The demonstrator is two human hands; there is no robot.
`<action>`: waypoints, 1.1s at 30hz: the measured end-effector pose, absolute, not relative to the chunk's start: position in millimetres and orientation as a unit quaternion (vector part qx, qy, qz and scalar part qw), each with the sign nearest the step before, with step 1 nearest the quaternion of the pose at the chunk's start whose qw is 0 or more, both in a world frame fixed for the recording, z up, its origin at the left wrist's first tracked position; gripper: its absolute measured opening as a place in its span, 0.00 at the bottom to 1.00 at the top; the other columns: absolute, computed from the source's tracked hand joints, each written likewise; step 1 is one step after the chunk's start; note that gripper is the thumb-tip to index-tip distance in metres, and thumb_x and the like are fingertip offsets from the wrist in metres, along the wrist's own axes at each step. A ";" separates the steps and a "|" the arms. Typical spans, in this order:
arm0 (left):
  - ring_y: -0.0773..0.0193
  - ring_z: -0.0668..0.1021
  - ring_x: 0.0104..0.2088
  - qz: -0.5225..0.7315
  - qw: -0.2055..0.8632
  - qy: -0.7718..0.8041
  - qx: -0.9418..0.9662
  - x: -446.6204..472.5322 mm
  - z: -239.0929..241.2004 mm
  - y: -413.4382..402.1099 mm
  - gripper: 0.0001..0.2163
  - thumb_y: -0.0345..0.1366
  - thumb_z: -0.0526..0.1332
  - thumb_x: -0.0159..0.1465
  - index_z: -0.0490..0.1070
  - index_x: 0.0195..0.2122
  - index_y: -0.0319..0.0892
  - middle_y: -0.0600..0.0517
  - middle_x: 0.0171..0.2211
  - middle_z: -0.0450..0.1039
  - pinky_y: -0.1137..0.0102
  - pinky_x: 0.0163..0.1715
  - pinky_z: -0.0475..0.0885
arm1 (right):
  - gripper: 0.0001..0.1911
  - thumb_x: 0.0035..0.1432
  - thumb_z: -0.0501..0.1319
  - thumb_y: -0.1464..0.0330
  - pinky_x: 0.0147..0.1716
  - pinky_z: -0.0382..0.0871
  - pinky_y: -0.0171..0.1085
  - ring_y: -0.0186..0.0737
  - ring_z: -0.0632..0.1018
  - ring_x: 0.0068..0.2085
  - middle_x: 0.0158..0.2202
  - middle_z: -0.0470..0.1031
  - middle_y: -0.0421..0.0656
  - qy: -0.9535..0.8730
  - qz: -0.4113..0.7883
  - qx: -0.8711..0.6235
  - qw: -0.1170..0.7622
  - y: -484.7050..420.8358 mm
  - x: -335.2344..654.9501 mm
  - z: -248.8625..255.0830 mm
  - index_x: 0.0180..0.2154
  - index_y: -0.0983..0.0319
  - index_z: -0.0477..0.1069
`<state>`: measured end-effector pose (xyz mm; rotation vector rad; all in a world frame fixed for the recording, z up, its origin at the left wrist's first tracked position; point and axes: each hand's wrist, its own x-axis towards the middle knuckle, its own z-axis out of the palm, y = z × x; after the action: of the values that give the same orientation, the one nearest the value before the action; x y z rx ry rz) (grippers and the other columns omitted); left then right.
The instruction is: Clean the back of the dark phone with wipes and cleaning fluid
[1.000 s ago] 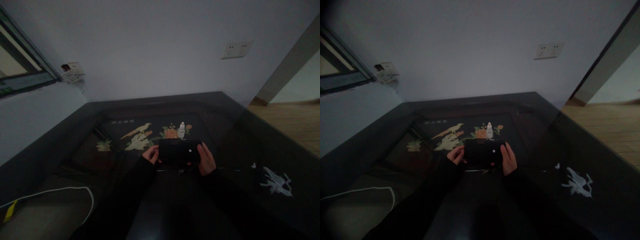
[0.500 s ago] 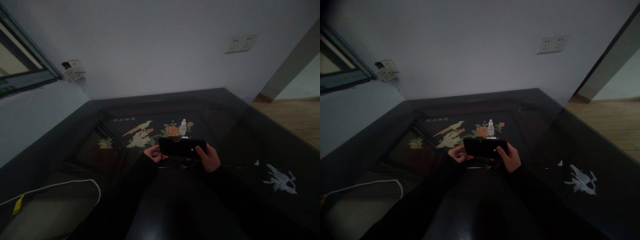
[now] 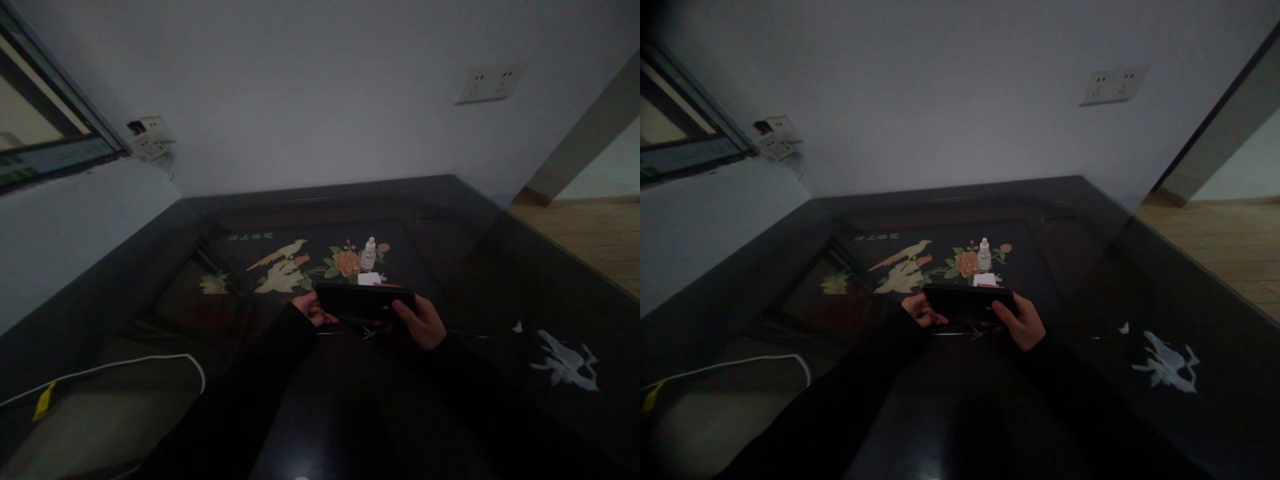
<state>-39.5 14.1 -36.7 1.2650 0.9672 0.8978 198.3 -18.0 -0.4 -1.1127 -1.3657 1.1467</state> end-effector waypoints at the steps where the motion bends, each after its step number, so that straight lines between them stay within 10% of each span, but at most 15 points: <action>1: 0.58 0.79 0.28 0.386 0.612 0.418 0.550 -39.6 -35.6 14.2 0.11 0.24 0.59 0.44 0.64 0.29 0.38 0.55 0.19 0.69 0.75 0.23 0.69 | 0.22 0.47 0.59 0.53 0.27 0.73 0.39 0.43 0.75 0.32 0.33 0.75 0.44 -0.557 0.481 -0.461 0.496 -17.5 198.9 -2.4 0.37 0.63 0.73; 33: 0.67 0.76 0.21 0.342 0.542 0.424 0.640 -38.6 -20.6 8.8 0.09 0.25 0.55 0.45 0.67 0.28 0.38 0.55 0.17 0.71 0.77 0.22 0.66 | 0.17 0.43 0.64 0.55 0.18 0.72 0.38 0.40 0.75 0.21 0.21 0.72 0.39 -0.453 0.584 -0.476 0.476 -23.5 206.6 3.2 0.26 0.64 0.69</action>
<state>-38.6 8.8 -20.6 1.5202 1.0065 0.8135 206.6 -23.5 3.2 -1.1626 -1.1066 1.4280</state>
